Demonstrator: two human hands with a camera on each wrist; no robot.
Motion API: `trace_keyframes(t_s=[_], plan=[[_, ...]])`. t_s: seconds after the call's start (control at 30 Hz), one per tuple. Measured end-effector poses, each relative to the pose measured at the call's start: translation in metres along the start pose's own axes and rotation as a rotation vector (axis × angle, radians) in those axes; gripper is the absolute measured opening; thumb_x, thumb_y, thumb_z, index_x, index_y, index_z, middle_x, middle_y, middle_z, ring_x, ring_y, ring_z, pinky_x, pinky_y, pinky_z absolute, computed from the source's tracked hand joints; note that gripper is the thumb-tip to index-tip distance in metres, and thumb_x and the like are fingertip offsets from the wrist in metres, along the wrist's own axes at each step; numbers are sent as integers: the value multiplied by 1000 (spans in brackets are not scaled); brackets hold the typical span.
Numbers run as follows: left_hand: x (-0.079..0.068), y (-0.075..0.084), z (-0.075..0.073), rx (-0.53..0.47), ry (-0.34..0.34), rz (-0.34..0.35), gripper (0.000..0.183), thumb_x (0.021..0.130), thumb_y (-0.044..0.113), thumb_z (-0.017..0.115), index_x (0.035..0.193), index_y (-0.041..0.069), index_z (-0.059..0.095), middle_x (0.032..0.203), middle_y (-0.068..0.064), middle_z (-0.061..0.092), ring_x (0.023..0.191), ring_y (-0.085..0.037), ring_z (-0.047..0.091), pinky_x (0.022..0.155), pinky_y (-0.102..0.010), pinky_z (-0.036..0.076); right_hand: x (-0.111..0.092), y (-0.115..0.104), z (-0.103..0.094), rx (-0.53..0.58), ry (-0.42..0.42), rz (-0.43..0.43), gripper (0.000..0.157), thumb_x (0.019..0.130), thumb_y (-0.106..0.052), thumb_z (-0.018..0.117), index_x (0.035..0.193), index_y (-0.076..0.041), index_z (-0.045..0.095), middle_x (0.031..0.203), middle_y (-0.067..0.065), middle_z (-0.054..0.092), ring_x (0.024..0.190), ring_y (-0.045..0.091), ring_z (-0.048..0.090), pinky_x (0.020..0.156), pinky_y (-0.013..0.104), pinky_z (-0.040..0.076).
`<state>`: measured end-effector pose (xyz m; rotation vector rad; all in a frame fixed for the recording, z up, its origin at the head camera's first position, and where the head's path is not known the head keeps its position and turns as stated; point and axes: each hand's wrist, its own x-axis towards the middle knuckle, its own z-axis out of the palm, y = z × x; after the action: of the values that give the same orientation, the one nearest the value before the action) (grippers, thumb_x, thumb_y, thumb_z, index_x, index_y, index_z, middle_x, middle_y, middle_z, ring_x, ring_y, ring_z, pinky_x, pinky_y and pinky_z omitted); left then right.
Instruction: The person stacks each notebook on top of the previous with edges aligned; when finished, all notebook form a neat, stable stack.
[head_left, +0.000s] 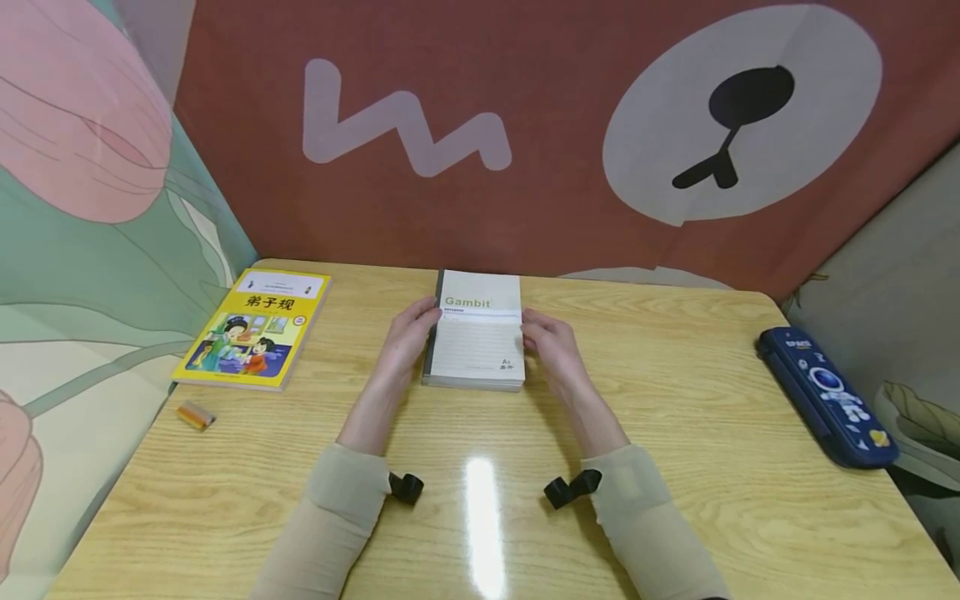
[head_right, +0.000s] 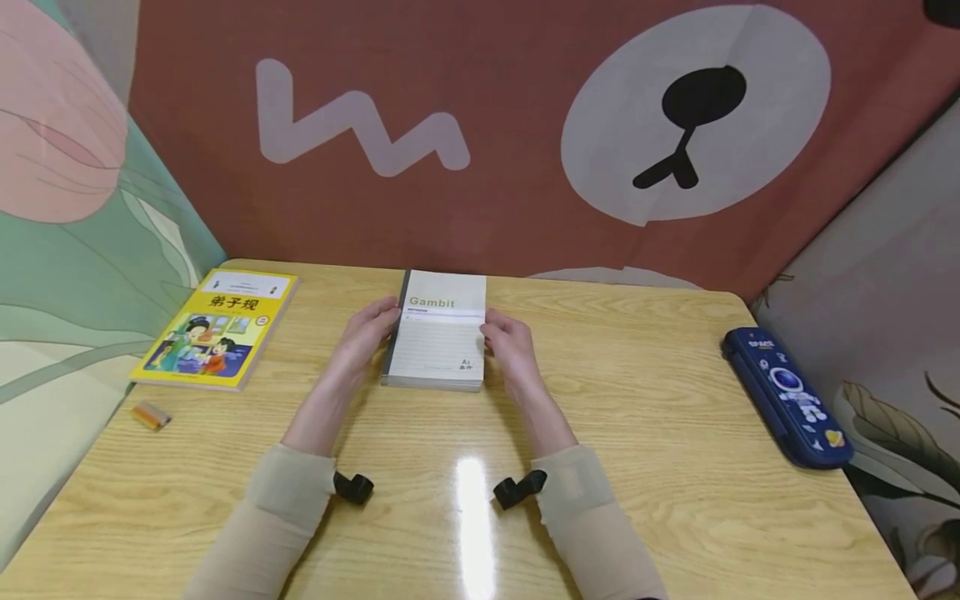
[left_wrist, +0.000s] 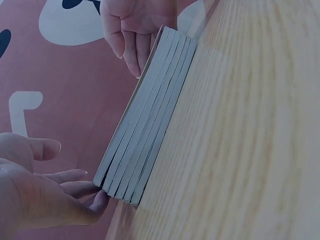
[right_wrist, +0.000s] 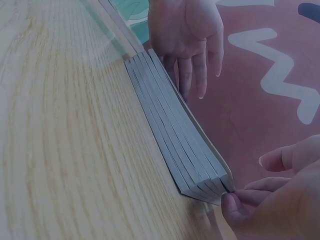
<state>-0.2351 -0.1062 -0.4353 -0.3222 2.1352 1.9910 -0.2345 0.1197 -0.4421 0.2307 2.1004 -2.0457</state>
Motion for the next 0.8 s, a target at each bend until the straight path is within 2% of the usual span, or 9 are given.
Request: trace_keyframes(t_s=[0.8], plan=[[0,-1,1,4,-15,-14,58,108,30,49,160,9,35,170,-7,32,161,-23,21,134,-42,17,-4,-1,0,-7,3,12,51,106,-14,50,153,4,42,165,14,39,152,27,40,124,41,39]])
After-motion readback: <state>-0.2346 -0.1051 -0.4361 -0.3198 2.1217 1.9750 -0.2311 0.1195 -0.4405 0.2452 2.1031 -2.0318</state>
